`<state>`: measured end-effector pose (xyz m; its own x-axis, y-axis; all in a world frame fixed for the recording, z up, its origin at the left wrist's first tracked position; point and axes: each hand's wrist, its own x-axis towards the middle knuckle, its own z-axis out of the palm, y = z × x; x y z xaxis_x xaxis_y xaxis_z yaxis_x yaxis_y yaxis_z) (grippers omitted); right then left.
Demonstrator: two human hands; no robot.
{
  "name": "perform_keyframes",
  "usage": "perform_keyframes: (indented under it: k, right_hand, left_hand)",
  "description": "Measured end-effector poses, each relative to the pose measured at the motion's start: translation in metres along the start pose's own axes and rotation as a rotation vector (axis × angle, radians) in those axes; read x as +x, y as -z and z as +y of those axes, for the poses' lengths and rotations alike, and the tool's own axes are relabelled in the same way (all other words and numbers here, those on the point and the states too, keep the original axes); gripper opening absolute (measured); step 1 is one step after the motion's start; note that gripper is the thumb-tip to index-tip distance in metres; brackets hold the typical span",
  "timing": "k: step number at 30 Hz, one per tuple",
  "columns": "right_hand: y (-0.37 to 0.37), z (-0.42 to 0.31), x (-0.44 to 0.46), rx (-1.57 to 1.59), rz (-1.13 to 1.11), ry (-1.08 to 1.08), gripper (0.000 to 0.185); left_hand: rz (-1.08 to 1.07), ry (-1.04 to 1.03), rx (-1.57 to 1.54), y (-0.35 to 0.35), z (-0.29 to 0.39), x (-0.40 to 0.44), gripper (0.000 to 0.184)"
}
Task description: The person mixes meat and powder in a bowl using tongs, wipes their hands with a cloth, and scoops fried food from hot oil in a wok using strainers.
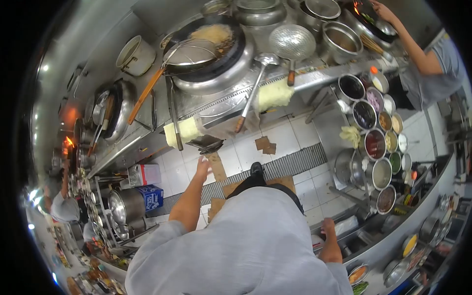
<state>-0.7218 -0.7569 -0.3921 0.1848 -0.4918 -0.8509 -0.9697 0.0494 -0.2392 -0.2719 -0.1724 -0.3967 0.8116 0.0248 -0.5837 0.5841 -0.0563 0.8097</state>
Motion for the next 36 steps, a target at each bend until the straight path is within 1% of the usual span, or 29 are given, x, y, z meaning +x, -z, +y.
perform_keyframes:
  k: [1,2,4,5,6,7,8,10,11,12,14,16,17,18,20,21,22,23,24,25,27,28,29,30,31,32,33,34,36]
  right_hand:
    - [0.000,-0.010,-0.008,0.078,-0.056,-0.161,0.038]
    - [-0.001,-0.022,-0.009,0.057,-0.041,-0.155,0.038]
    - [0.000,-0.042,-0.001,0.074,-0.122,0.025,0.039]
    - [0.000,-0.070,-0.004,0.064,-0.113,0.037,0.040]
    - [0.003,-0.100,-0.003,0.053,-0.107,0.048,0.041]
    - [0.006,-0.121,0.006,0.055,-0.137,0.169,0.044]
    - [0.004,-0.137,0.026,0.060,-0.172,0.290,0.048]
    - [-0.004,-0.170,0.082,-0.298,-0.047,0.620,0.059]
    - [-0.013,-0.220,0.046,-0.393,-0.070,0.589,0.062]
    - [-0.025,-0.284,-0.011,-0.489,-0.094,0.562,0.066]
    - [-0.062,-0.326,-0.013,-0.582,-0.121,1.023,0.068]
    - [-0.110,-0.378,-0.026,-0.705,-0.358,1.090,0.067]
    - [-0.142,-0.383,-0.005,-0.782,-0.332,1.180,0.067]
    - [-0.165,-0.399,-0.018,-0.696,-0.353,1.171,0.068]
    - [-0.217,-0.425,-0.043,-0.481,-0.417,1.144,0.067]
    - [-0.242,-0.430,-0.049,-0.363,-0.461,1.124,0.064]
    - [-0.252,-0.438,-0.081,-0.366,-0.484,1.138,0.064]
    - [-0.249,-0.455,-0.136,-0.107,-0.687,0.735,0.059]
    - [-0.247,-0.465,-0.169,0.128,-0.855,0.308,0.055]
    - [-0.263,-0.463,-0.160,0.099,-0.884,0.321,0.055]
    - [-0.300,-0.457,-0.137,0.422,-1.262,0.118,0.050]
    - [-0.302,-0.456,-0.152,0.409,-1.279,0.129,0.050]
    - [-0.298,-0.452,-0.174,0.546,-1.280,0.127,0.051]
    - [-0.287,-0.452,-0.201,0.685,-1.271,0.121,0.052]
    - [-0.262,-0.457,-0.245,0.592,-1.176,0.064,0.052]
    - [-0.266,-0.455,-0.246,0.585,-1.170,0.071,0.052]
    - [-0.271,-0.453,-0.243,0.620,-1.201,0.097,0.053]
    - [-0.275,-0.452,-0.242,0.656,-1.233,0.123,0.053]
    - [-0.278,-0.462,-0.249,0.658,-1.193,0.078,0.050]
  left_hand:
    - [0.094,-0.040,0.011,0.001,-0.015,0.053,0.086]
    - [0.187,-0.076,0.022,-0.002,-0.024,0.096,0.090]
    - [0.301,-0.016,-0.136,-0.052,0.071,0.062,0.083]
    - [0.307,0.002,-0.160,-0.061,0.079,0.077,0.083]
    - [0.222,0.060,-0.159,-0.065,0.083,0.090,0.070]
    - [0.137,0.115,-0.157,-0.068,0.083,0.097,0.058]
    - [0.145,0.127,-0.173,-0.073,0.085,0.095,0.058]
    - [0.067,0.044,-0.163,-0.089,0.091,0.083,0.038]
    - [-0.056,0.081,-0.218,-0.093,0.073,0.091,0.034]
    - [-0.050,0.087,-0.222,-0.095,0.066,0.086,0.034]
    - [-0.267,0.203,0.189,-0.099,0.050,0.061,0.034]
    - [-0.222,-0.142,0.526,-0.104,0.017,0.036,0.036]
    - [-0.312,-0.129,0.849,-0.106,0.063,-0.007,0.036]
    - [-0.290,-0.125,0.846,-0.108,0.058,-0.018,0.036]
    - [-0.297,0.035,0.056,-0.105,0.045,-0.038,0.041]
    - [-0.276,0.033,0.063,-0.105,0.061,-0.056,0.041]
    - [-0.245,0.123,-0.328,-0.111,0.094,-0.085,0.044]
    - [-0.207,0.190,-0.728,-0.119,0.116,-0.101,0.047]
    - [-0.200,0.203,-0.916,-0.124,0.124,-0.105,0.045]
    - [-0.180,0.194,-0.992,-0.131,0.119,-0.097,0.044]
    - [-0.104,0.166,-1.054,-0.141,0.101,-0.067,0.042]
    - [-0.041,0.141,-1.040,-0.145,0.085,-0.044,0.041]
    - [0.006,0.109,-1.006,-0.146,0.066,-0.018,0.040]
    - [0.004,0.096,-1.012,-0.145,0.082,-0.024,0.040]
    - [0.301,-0.339,-0.348,-0.150,0.108,-0.046,0.031]
    - [0.567,-0.728,0.355,-0.154,0.132,-0.065,0.022]
    - [0.524,-0.653,0.749,-0.146,0.146,-0.074,0.030]
    - [0.525,-0.653,0.739,-0.141,0.155,-0.087,0.030]
    - [0.541,-0.697,0.896,-0.129,0.163,-0.107,0.035]
